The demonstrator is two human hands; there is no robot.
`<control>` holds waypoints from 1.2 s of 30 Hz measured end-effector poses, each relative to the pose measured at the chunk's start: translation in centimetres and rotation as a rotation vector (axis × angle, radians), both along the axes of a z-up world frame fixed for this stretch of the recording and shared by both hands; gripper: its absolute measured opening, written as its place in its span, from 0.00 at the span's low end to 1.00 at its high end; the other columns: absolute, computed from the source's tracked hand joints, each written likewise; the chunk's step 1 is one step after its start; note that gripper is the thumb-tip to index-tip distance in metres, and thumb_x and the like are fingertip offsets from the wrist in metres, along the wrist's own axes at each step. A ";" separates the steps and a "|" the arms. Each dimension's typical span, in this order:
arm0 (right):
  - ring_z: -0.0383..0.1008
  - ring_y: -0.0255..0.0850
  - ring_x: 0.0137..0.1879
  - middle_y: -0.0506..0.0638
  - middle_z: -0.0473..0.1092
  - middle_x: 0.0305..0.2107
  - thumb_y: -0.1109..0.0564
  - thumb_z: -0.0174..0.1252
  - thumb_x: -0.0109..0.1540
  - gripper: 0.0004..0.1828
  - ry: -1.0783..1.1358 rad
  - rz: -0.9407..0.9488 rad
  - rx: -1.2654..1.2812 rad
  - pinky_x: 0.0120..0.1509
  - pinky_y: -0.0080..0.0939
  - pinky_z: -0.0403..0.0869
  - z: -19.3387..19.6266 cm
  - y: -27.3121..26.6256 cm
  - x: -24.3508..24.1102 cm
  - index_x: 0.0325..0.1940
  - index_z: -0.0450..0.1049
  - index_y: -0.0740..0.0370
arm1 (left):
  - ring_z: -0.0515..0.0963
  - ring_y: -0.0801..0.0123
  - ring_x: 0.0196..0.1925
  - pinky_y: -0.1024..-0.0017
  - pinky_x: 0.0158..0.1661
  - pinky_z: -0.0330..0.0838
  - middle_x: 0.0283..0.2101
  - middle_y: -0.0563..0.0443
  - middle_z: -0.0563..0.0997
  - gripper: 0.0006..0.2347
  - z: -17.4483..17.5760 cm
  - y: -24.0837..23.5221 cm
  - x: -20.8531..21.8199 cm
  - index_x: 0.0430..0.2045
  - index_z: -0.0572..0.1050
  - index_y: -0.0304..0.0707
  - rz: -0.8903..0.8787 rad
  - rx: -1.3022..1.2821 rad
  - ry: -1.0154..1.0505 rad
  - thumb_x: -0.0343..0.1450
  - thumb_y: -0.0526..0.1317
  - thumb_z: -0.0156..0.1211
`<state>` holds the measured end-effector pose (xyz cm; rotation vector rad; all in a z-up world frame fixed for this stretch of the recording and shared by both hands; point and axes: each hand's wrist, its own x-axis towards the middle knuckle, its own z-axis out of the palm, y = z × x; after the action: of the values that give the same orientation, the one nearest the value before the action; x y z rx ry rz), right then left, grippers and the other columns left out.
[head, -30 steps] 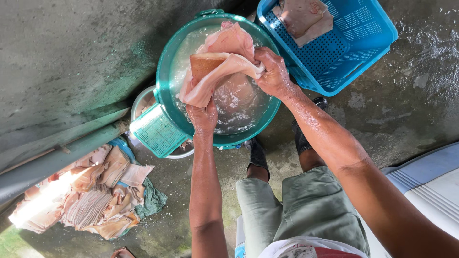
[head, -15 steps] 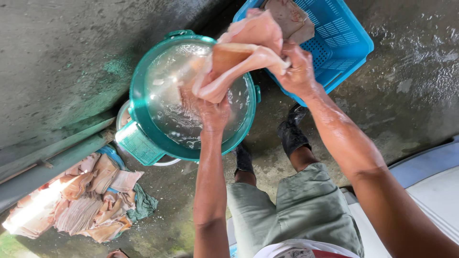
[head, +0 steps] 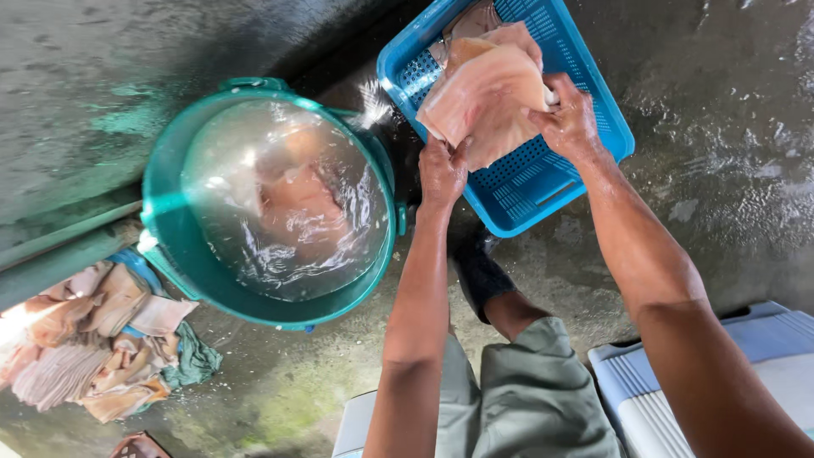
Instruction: The person washes large pieces of animal skin in a green tub of water by hand, scrubbing and rinsing each piece before placing it into a blue plastic basket.
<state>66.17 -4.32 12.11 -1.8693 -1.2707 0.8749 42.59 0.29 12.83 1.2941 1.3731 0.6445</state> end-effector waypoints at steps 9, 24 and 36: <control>0.77 0.47 0.59 0.57 0.77 0.51 0.63 0.69 0.56 0.32 0.145 0.118 -0.133 0.64 0.45 0.73 -19.2 7.0 2.0 0.65 0.70 0.64 | 0.74 0.38 0.61 0.57 0.58 0.68 0.57 0.22 0.74 0.36 -23.3 3.0 3.3 0.65 0.51 0.22 0.174 0.037 0.136 0.64 0.30 0.69; 0.35 0.67 0.79 0.60 0.35 0.75 0.39 0.66 0.62 0.54 -0.349 0.218 -0.593 0.70 0.88 0.49 -42.6 8.0 -3.8 0.83 0.39 0.44 | 0.60 0.36 0.72 0.55 0.70 0.56 0.71 0.21 0.55 0.41 -37.3 6.4 6.0 0.71 0.45 0.22 -0.001 -0.133 0.725 0.65 0.35 0.64; 0.57 0.67 0.75 0.67 0.60 0.71 0.58 0.62 0.74 0.34 -0.311 0.166 0.050 0.80 0.64 0.57 -18.4 7.7 -5.5 0.82 0.55 0.61 | 0.68 0.42 0.70 0.59 0.70 0.65 0.69 0.31 0.64 0.32 -8.8 4.1 3.8 0.75 0.51 0.35 0.041 0.397 0.222 0.73 0.29 0.55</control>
<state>60.64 3.33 -6.33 -1.9327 -1.6405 0.6439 46.39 4.37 4.04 1.6967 1.5020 0.8515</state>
